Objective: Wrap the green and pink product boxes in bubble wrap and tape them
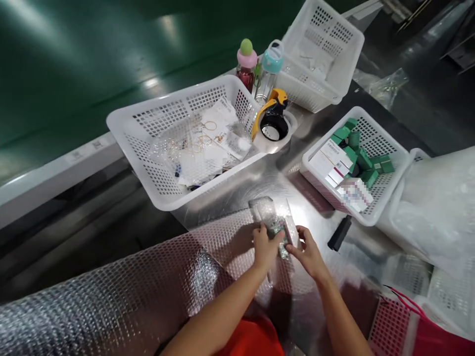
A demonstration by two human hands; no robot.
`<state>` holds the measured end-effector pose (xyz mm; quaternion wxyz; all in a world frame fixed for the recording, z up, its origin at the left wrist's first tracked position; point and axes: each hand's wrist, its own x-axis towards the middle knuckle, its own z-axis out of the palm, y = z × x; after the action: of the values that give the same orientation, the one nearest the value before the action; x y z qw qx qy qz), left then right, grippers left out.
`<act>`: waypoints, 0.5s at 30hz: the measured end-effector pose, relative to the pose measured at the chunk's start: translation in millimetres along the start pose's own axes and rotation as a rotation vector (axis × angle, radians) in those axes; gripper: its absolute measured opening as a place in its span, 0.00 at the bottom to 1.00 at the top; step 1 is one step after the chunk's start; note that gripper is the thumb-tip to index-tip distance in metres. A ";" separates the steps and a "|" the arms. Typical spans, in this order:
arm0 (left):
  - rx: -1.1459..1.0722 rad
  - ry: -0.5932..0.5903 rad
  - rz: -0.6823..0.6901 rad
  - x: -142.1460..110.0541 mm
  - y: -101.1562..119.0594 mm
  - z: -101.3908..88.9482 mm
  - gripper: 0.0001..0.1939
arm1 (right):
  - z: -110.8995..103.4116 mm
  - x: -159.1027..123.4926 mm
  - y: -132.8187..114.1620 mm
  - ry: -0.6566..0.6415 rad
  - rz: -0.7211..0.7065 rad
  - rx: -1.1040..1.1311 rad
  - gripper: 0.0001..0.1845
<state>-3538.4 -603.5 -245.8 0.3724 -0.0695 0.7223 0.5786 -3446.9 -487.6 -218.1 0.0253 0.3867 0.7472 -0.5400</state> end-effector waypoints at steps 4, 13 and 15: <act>-0.293 0.011 -0.035 2.2 -12.4 -22.7 0.25 | 12.6 -3.1 0.1 -0.039 -0.052 0.024 0.31; -0.030 0.159 -0.076 2.8 -29.6 -95.3 0.20 | 58.9 -2.0 -18.1 -0.116 0.115 -0.049 0.57; -0.042 0.110 -0.115 -3.3 -29.0 -116.4 0.19 | 87.6 -13.0 -23.8 0.034 0.119 -0.259 0.67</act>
<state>-3574.0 -717.3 -260.3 0.3632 -0.1503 0.7242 0.5666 -3485.5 -569.9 -229.9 0.0942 0.4329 0.7867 -0.4300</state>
